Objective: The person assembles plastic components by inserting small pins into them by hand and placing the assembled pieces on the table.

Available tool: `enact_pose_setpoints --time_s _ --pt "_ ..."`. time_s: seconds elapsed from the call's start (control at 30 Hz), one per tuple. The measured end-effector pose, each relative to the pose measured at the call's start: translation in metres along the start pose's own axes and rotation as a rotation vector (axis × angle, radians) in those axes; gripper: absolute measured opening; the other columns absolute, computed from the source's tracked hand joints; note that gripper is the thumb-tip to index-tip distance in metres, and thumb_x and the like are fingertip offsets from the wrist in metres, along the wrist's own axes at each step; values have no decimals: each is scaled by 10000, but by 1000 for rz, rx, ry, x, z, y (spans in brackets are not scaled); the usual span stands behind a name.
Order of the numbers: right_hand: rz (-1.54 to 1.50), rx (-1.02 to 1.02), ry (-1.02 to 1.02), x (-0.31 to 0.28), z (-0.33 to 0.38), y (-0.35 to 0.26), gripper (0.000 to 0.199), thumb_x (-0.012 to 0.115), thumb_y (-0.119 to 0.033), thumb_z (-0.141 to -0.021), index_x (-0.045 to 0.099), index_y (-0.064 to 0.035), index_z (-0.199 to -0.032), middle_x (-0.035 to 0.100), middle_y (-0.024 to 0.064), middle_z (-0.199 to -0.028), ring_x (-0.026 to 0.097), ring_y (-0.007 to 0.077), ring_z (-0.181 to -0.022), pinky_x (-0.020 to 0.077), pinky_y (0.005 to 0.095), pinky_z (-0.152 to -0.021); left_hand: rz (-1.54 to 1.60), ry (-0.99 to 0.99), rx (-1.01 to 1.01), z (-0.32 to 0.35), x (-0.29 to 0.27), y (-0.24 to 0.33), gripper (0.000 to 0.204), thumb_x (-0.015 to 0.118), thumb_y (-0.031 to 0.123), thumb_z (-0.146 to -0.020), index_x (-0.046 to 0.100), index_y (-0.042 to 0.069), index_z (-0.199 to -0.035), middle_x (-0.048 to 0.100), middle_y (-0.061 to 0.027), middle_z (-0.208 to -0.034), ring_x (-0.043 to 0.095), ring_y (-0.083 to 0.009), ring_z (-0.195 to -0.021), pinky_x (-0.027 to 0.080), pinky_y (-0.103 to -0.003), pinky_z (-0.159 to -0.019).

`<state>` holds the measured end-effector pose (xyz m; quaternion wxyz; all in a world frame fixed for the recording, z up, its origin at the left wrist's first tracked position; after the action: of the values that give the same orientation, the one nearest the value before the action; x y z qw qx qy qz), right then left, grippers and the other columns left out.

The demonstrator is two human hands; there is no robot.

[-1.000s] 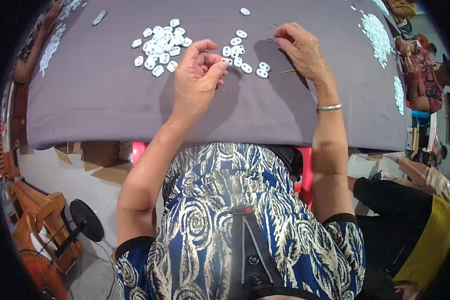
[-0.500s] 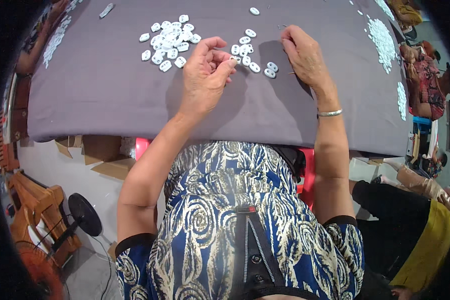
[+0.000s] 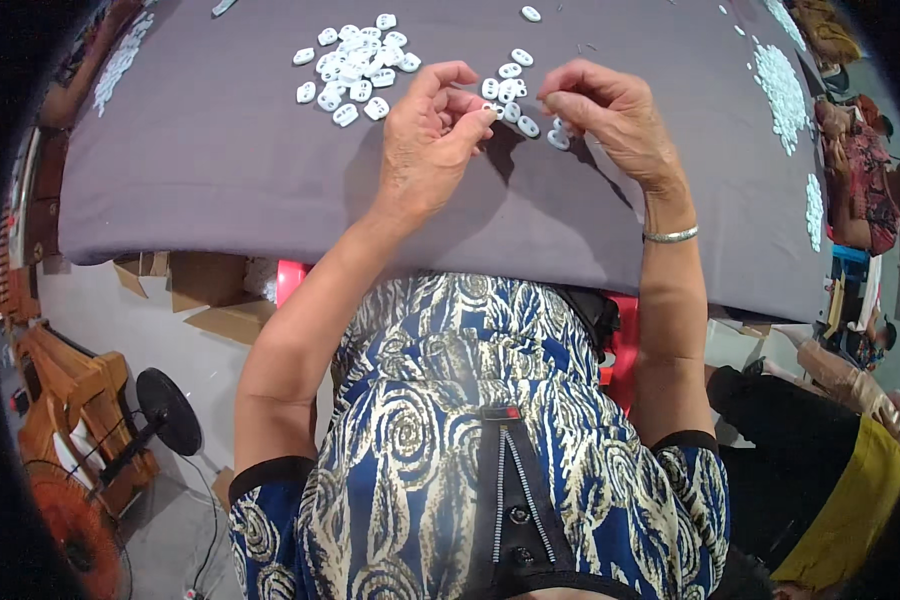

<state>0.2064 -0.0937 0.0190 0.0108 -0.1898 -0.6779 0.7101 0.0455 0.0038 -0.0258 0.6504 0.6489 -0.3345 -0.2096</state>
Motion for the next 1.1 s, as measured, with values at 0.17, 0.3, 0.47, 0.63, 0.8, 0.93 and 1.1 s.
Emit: enact_pose_setpoints --time_s 0.17,0.3,0.47,0.63,0.8,0.93,1.1 --pt "18 20 7 13 -2 1 108 624 -115 -870 658 -24 -916 571 -54 -733 474 15 -634 388 175 -538 12 -3 14 0 0 1 328 626 20 -835 496 21 -1136 599 -41 -835 586 -87 -699 485 -213 -582" --pt "-68 6 55 24 -5 2 132 612 -144 -889 658 -25 -921 556 -52 -701 475 9 -612 381 160 -514 -6 -4 9 1 1 3 321 620 14 -832 502 18 -1131 598 -35 -823 574 -79 -691 480 -210 -593" --pt "-104 36 74 27 -8 7 175 609 -199 -904 654 -33 -935 546 -54 -688 480 13 -585 385 166 -490 -44 -27 47 0 3 0 322 618 14 -831 502 19 -1131 595 -29 -820 558 -66 -692 470 -205 -606" --pt "-35 80 37 30 -5 6 181 595 -206 -913 648 -33 -928 534 -54 -680 478 15 -573 386 171 -483 -52 -42 23 2 3 2 323 621 18 -830 502 25 -1130 596 -26 -811 559 -64 -701 473 -205 -626" --pt "17 65 26 30 -5 6 186 585 -209 -920 643 -33 -924 529 -51 -678 482 19 -574 392 177 -487 -75 -45 80 0 1 -2 322 622 24 -831 493 14 -1125 599 -27 -795 564 -69 -701 484 -211 -650" --pt "3 78 17 30 -6 4 181 581 -204 -923 640 -33 -923 524 -49 -678 480 23 -576 392 180 -495 -71 -52 68 1 2 0 328 623 21 -827 492 15 -1128 602 -30 -796 565 -69 -701 486 -215 -649" --pt "30 38 8 30 -8 7 171 585 -190 -920 630 -26 -913 526 -42 -675 480 30 -577 396 192 -497 -106 -59 74 1 1 0 331 621 26 -827 489 18 -1129 603 -27 -785 564 -66 -701 488 -216 -649"
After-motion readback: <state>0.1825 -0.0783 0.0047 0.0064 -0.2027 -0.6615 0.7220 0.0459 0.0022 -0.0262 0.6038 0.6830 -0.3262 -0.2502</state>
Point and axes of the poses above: each hand's wrist, its own z-axis away from the middle knuckle, its own x-axis out of the palm, y = z × x, the point moved 3 cm from there along -z, towards the middle knuckle
